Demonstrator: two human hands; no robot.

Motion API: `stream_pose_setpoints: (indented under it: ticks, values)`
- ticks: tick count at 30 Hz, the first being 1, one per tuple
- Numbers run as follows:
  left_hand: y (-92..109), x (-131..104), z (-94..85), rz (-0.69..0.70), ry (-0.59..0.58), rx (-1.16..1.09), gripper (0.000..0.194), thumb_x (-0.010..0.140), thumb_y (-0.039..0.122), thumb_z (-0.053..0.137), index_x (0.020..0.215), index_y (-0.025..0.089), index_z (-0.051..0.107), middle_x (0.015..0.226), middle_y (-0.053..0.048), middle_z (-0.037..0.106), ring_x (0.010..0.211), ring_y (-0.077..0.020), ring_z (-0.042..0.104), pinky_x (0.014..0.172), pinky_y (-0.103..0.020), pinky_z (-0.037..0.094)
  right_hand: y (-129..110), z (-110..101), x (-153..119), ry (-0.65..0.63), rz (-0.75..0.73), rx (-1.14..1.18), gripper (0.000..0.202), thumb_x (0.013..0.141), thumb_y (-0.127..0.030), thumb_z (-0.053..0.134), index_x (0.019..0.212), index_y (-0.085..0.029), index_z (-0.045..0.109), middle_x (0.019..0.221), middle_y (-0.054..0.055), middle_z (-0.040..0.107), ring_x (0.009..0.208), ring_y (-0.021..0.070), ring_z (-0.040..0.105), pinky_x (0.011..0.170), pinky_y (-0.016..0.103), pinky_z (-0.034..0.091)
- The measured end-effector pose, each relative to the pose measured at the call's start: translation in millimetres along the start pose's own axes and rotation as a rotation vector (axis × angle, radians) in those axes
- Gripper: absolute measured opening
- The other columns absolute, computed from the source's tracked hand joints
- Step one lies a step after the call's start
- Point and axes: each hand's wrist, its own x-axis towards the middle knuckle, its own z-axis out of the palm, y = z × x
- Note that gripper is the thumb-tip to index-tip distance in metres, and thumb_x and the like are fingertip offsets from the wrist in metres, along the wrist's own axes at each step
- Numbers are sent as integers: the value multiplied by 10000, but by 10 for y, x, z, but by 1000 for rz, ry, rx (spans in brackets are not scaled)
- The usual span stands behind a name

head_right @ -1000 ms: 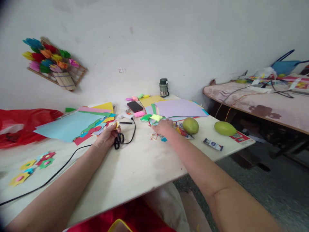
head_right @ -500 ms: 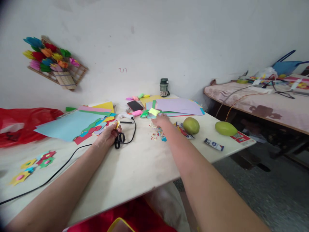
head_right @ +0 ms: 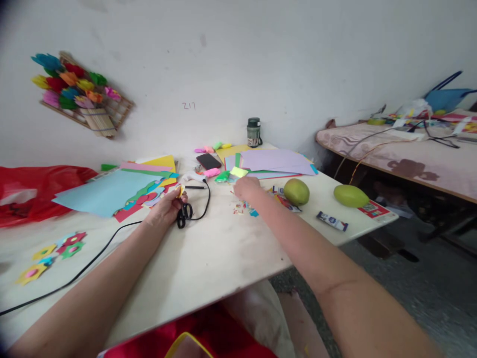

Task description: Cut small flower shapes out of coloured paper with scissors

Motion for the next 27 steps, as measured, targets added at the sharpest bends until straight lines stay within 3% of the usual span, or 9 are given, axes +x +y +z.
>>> stream_pose_setpoints:
  ticks: [2,4,7,10,13,19,23,27]
  values:
    - [2,1,-2,-6,5,2,134,835,64,486,727,114,545,567,-14,523,446,-74,501,416,-149,446,-122,31,-19,3,-35,3,428,911,-292,315,1075,-116,669,1147,187,639,1101,284,570,873,370,430]
    - [5,-3,-2,-10,12,2,119,827,67,502,727,119,541,565,-9,521,444,-72,497,410,-145,443,-201,85,-11,70,-113,6,451,918,-336,312,1195,-125,600,1296,164,551,1170,263,522,940,350,392]
    - [3,-2,-9,-4,12,-3,106,823,66,507,738,118,545,567,-6,524,447,-67,497,411,-140,441,-216,113,6,37,-231,9,453,916,-349,324,1241,-149,567,1365,126,498,1206,250,492,976,344,363]
    - [-1,5,-14,0,-3,2,125,833,64,489,734,113,547,564,-11,527,451,-70,504,418,-144,441,-155,38,1,51,-78,0,517,935,-352,237,1054,-112,679,1128,179,650,1081,292,577,893,381,412]
    - [6,-7,-1,0,-4,7,137,840,60,476,733,112,543,560,-8,525,451,-70,504,424,-149,442,-74,-32,13,180,27,-2,436,906,-294,313,1065,-108,674,1117,182,652,1073,291,577,871,364,420]
    - [19,-39,13,-9,-4,48,148,851,83,479,717,114,533,556,-9,525,437,-68,500,414,-141,429,35,69,127,106,-95,42,403,826,-170,410,1163,-186,630,1243,75,612,1093,231,574,867,298,431]
    - [4,-13,-6,3,-5,14,130,840,67,485,731,112,540,570,-12,534,446,-70,506,422,-149,442,110,86,180,128,21,129,389,835,-168,387,1081,-199,686,1170,57,656,1087,222,579,874,292,429]
    - [2,-6,-1,-5,4,7,110,827,62,502,739,117,540,565,-5,527,444,-69,499,413,-147,440,156,97,231,163,41,210,436,801,-128,415,1167,-194,643,1218,62,629,1113,208,564,901,281,414]
